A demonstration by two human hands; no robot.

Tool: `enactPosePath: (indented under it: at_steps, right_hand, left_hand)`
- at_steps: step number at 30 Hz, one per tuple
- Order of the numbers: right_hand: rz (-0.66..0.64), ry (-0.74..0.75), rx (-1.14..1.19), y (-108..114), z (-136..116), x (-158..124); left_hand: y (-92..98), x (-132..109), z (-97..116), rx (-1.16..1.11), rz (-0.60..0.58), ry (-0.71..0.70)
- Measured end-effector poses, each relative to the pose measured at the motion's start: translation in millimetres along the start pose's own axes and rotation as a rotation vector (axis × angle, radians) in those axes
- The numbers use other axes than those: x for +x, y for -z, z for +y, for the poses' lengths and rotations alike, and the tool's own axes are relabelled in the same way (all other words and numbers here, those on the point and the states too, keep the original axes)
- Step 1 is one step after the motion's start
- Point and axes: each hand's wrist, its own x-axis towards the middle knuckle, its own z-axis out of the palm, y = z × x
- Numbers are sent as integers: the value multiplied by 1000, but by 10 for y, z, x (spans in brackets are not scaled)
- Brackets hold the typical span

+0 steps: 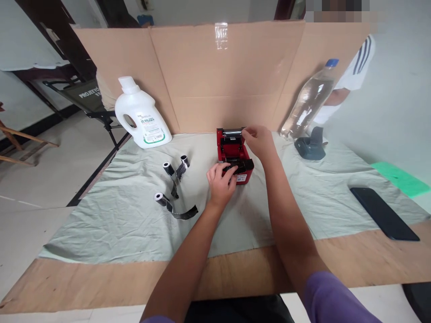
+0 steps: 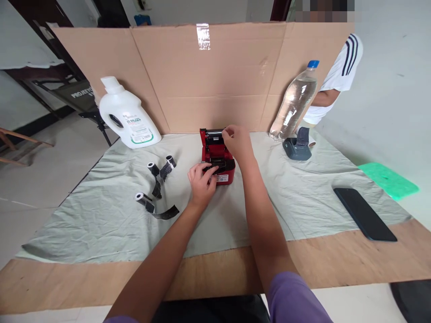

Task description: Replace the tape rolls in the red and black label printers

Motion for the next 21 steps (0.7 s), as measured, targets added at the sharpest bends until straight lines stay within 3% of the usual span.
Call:
enactPosePath:
  at_steps: [3,7,10,15,18,21]
  right_hand:
    - [176,37,-18,-148,139,84]
    - [156,41,58,-273,251,97]
    - [49,-19,78,-127,265,-26]
    - [-299,-95,109,205,321,-212]
    - [-289,-170,202,219,375,-216]
    - [-312,-399,383,139,428,-211]
  left_hand:
    - [5,-5,-8,12,15,-29]
    - [10,-2,-26,26,7,-52]
    - [8,-3,-30,28,15,-67]
    - [17,-4,-5,9,49,-80]
    - [32,6,13,22,16,-41]
    - [35,20,15,37,3,-10]
